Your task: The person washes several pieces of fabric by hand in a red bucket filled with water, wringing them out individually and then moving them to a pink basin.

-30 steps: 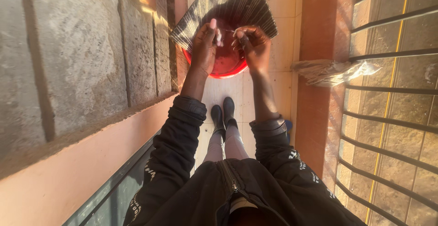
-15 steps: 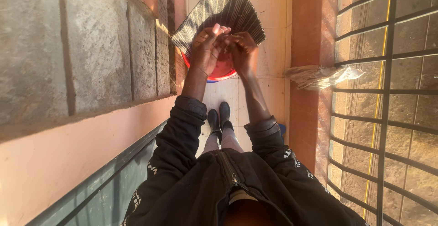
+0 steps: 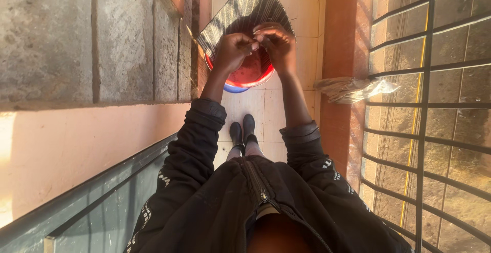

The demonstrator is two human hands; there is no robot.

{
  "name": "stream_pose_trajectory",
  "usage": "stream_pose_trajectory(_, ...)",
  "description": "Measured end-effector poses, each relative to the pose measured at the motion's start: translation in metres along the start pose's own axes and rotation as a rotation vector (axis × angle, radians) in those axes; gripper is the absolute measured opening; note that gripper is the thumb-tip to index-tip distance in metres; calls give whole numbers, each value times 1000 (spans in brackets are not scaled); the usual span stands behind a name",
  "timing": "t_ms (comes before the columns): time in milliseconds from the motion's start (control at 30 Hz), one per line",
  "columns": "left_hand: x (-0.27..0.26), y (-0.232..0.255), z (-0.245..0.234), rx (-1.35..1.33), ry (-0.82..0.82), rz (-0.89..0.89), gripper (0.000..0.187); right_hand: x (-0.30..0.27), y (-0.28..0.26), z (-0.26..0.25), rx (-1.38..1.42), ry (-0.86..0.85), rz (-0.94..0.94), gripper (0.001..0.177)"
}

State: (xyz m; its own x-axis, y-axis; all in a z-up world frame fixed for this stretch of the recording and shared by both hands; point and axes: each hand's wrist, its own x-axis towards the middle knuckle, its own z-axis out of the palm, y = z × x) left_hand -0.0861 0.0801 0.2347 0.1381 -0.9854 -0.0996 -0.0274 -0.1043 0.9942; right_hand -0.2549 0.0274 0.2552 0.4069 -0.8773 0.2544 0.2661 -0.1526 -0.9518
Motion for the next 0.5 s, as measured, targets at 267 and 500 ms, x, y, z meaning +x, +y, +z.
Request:
stream_pose_trajectory(267,-19,30,-8,441,80,333,12,6,-10,-1,-128,-213,314,8)
stream_pose_trajectory(500,-9,14,-31,-57,-20,169,46,9,-16,-1,9,-24,327,5)
